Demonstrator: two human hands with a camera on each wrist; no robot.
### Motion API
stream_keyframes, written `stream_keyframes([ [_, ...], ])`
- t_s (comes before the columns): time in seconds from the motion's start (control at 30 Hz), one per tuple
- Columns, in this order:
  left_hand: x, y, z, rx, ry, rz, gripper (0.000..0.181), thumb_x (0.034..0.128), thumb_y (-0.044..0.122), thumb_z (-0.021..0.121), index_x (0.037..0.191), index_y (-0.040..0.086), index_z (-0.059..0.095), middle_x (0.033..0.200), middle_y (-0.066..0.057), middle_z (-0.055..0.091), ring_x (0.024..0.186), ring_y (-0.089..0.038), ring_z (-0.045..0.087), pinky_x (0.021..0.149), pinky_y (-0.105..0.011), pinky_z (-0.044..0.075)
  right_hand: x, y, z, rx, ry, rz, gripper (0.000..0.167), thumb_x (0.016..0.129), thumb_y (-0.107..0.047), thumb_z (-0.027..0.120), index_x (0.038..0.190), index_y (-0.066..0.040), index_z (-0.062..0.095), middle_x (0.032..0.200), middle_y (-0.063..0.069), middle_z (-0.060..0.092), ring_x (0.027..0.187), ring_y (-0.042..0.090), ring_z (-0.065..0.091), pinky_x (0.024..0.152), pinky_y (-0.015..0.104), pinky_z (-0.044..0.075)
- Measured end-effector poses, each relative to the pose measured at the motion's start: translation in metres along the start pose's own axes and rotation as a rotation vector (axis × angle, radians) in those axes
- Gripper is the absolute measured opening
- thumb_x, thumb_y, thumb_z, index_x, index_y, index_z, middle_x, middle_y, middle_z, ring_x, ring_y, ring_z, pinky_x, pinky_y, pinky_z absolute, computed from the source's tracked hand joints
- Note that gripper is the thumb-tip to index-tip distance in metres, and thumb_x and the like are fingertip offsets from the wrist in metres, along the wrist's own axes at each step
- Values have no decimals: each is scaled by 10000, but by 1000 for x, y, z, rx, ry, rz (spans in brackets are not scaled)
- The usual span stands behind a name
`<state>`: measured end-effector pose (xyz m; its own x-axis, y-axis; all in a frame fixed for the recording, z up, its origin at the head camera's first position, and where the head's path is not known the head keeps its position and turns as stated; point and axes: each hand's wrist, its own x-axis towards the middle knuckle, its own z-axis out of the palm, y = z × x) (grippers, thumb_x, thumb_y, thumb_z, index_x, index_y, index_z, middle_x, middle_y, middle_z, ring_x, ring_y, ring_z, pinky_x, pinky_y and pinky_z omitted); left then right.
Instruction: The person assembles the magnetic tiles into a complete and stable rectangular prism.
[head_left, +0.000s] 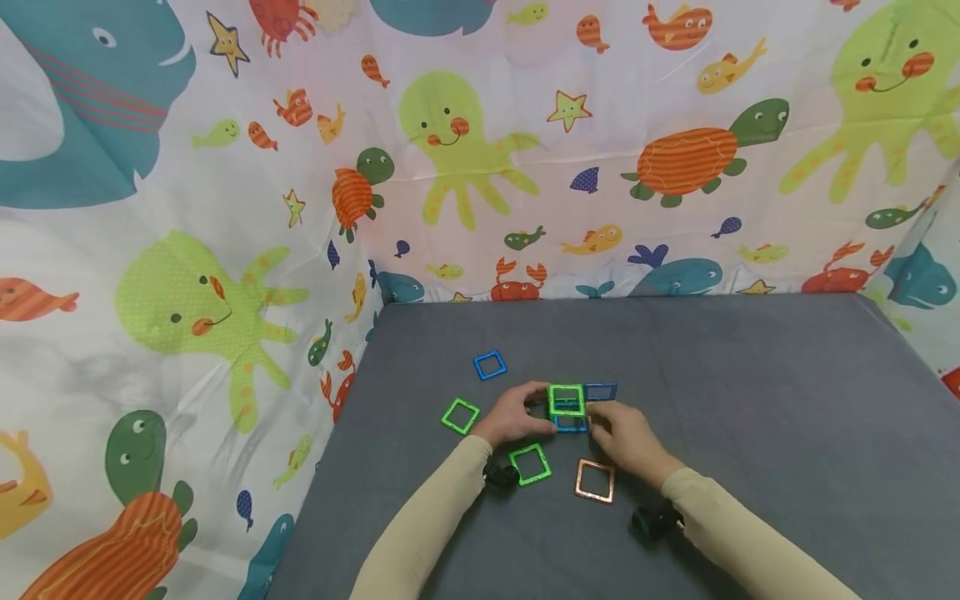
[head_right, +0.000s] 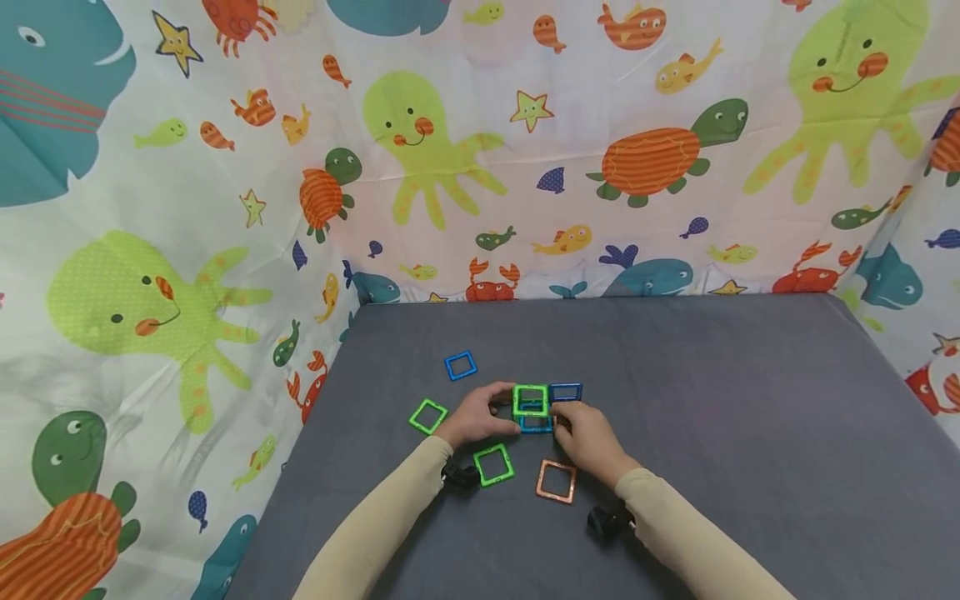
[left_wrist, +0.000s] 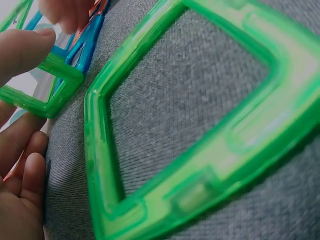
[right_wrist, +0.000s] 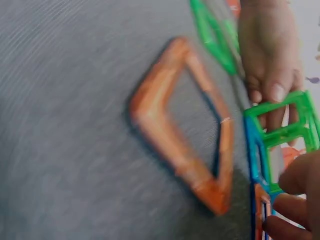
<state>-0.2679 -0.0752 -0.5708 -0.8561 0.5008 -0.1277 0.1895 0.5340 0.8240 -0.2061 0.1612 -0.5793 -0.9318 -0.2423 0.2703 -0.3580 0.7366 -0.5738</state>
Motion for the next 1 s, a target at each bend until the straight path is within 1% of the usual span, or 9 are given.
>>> stream_keyframes([
  [0.1, 0, -1, 1, 3, -1, -2, 734, 834, 254, 831, 1492, 167, 519, 1414, -58, 631, 1305, -227, 590, 1070, -390, 496, 2, -4, -3, 133, 24, 148, 227, 967, -81, 636, 1179, -52, 709, 1138, 158, 755, 1057, 351, 716, 877, 516, 575],
  [0.2, 0, 0, 0, 3, 1, -9, 732, 835, 252, 829, 1494, 175, 519, 1419, -51, 627, 1309, -220, 588, 1075, -382, 493, 6, -10, -7, 273, 19, 280, 254, 1015, -190, 608, 1226, -66, 674, 1125, 162, 763, 1028, 314, 728, 824, 443, 582],
  [0.27, 0, 0, 0, -3, 7, -12, 730, 832, 249, 831, 1490, 175, 523, 1413, -52, 631, 1306, -222, 590, 1076, -382, 492, 9, -13, -9, 359, 5, 340, 309, 1016, -236, 617, 1267, -58, 648, 1116, 174, 767, 979, 268, 746, 785, 368, 582],
  [0.33, -1, 2, 0, -13, 9, -11, 730, 829, 241, 832, 1488, 168, 526, 1411, -61, 633, 1306, -229, 591, 1079, -392, 491, 12, -15, -10, 448, -13, 383, 361, 1002, -229, 636, 1304, -31, 618, 1116, 201, 763, 929, 219, 753, 761, 316, 585],
  [0.4, -1, 3, 1, -21, 10, -13, 733, 828, 238, 833, 1489, 165, 524, 1410, -66, 633, 1308, -234, 591, 1084, -403, 488, 13, -16, -11, 525, -35, 409, 405, 988, -200, 650, 1336, -2, 588, 1131, 228, 753, 908, 182, 753, 772, 308, 603],
  [0.5, -2, 3, 1, -25, 14, -15, 737, 829, 232, 833, 1492, 158, 520, 1412, -75, 630, 1314, -244, 587, 1090, -421, 484, 15, -15, -12, 611, -67, 431, 451, 974, -168, 659, 1371, 21, 557, 1150, 251, 739, 910, 163, 745, 816, 354, 616],
  [0.6, -2, 4, 2, -23, 22, -14, 739, 828, 225, 833, 1492, 150, 518, 1417, -81, 626, 1319, -253, 585, 1093, -433, 484, 16, -14, -13, 650, -88, 440, 470, 978, -160, 653, 1393, 27, 536, 1159, 258, 731, 916, 170, 741, 845, 395, 613],
  [0.77, -3, 5, 2, -25, 27, -13, 742, 831, 226, 830, 1497, 149, 512, 1431, -85, 618, 1332, -256, 580, 1100, -443, 480, 17, -16, -15, 713, -74, 458, 459, 989, -120, 643, 1388, 62, 510, 1148, 305, 715, 867, 165, 737, 841, 424, 617],
  [1.0, -5, 6, 4, -19, 36, -16, 743, 837, 220, 825, 1502, 140, 504, 1435, -86, 619, 1341, -250, 575, 1108, -442, 474, 17, -15, -14, 748, -60, 499, 452, 995, -108, 637, 1396, 57, 509, 1134, 280, 730, 828, 130, 741, 833, 413, 618],
])
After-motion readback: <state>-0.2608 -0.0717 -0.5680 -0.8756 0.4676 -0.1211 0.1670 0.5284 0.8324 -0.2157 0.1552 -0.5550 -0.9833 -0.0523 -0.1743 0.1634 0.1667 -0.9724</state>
